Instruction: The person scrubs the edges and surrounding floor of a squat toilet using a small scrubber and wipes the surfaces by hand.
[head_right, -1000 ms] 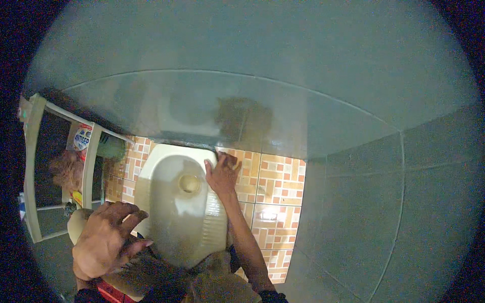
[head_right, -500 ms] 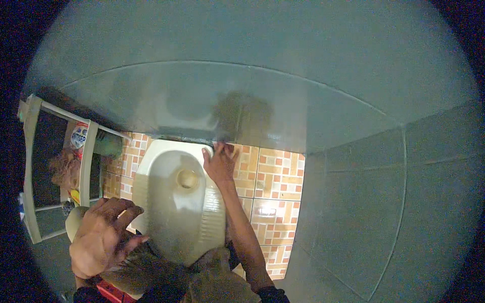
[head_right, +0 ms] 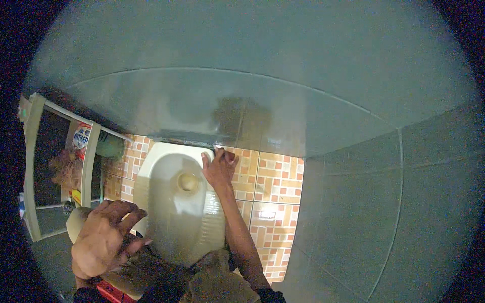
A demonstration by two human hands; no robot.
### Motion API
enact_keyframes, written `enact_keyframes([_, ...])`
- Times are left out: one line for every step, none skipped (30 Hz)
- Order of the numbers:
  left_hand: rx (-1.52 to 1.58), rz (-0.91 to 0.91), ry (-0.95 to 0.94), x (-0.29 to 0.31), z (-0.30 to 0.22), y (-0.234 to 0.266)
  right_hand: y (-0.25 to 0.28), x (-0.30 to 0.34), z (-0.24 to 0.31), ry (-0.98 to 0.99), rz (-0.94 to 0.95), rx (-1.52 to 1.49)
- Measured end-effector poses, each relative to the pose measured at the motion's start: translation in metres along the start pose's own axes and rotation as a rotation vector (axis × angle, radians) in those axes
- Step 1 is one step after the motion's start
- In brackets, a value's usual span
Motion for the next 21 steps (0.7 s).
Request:
enact_keyframes([0.013,0.005,-0.01,-0.001,0.001,-0.002,0.001,0.0,-0.003,-0.003,0.003,-0.001])
enact_keyframes([0.025,0.009,-0.021,-0.001,0.001,-0.003,0.003,-0.003,-0.004,0.024,0.003,-0.004])
enact_keyframes([0.026,0.014,-0.022,-0.002,-0.001,-0.002,0.004,-0.006,-0.005,0.049,0.004,-0.007])
enact_keyframes([0.009,0.002,-0.012,-0.002,-0.002,-0.001,0.003,-0.01,-0.004,0.071,-0.022,-0.093])
enact_keyframes([-0.007,-0.009,-0.002,-0.002,-0.002,-0.001,-0.001,-0.006,-0.004,0.065,-0.02,-0.091])
enact_keyframes([-0.004,-0.005,-0.006,-0.002,-0.002,-0.003,-0.005,-0.001,-0.004,0.046,-0.005,-0.069])
enact_keyframes([-0.003,-0.008,-0.011,-0.001,-0.002,-0.003,-0.005,0.0,0.001,0.039,0.004,-0.052])
enact_keyframes([-0.002,-0.01,-0.017,0.0,-0.002,-0.002,-0.003,0.004,0.001,0.04,-0.007,-0.021])
enact_keyframes([-0.006,-0.015,-0.012,0.0,-0.002,0.0,0.0,0.001,0.002,0.047,-0.01,-0.024])
enact_keyframes([-0.003,0.009,-0.005,-0.001,-0.001,0.0,0.001,0.001,0.0,0.036,0.012,0.01])
enact_keyframes([0.001,0.033,0.003,-0.002,-0.001,0.0,0.001,0.001,-0.002,0.026,0.035,0.044])
enact_keyframes([0.0,0.037,0.004,-0.002,-0.002,0.001,0.002,-0.006,-0.001,0.027,0.07,-0.009])
enact_keyframes([-0.006,0.026,0.014,-0.004,-0.002,0.001,-0.001,-0.007,-0.005,0.017,0.07,-0.003])
enact_keyframes([-0.012,0.015,0.024,-0.005,-0.002,0.001,-0.002,-0.007,-0.006,0.032,0.03,-0.024])
enact_keyframes([-0.006,0.017,0.014,-0.006,-0.001,-0.002,-0.003,-0.006,-0.009,0.046,-0.011,-0.044])
enact_keyframes([-0.001,0.018,-0.003,-0.005,0.001,-0.006,-0.004,0.001,-0.01,0.072,-0.005,-0.007])
enact_keyframes([-0.005,0.009,-0.022,-0.003,0.0,-0.003,-0.008,0.004,-0.021,0.076,-0.014,-0.009])
enact_keyframes([-0.011,0.002,-0.023,-0.002,0.001,-0.001,-0.013,0.007,-0.039,0.048,-0.064,-0.012])
enact_keyframes([-0.005,-0.002,-0.023,-0.001,0.002,0.0,-0.017,0.013,-0.054,0.024,-0.106,-0.022])
enact_keyframes([0.006,0.001,-0.015,0.0,0.004,-0.002,-0.011,0.023,-0.063,0.057,-0.078,0.121])
enact_keyframes([0.002,0.005,0.004,0.002,0.004,0.001,0.001,0.032,-0.071,0.094,-0.054,0.262])
Point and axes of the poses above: each hand's wrist, its own x-axis away from the middle knuckle, its own y-axis out of the back of the hand, z = x × y, the point moved 4 cm from there along -x, towards the middle knuckle, and after that the axes turned 4 degrees about z, right-handed, at the moved point
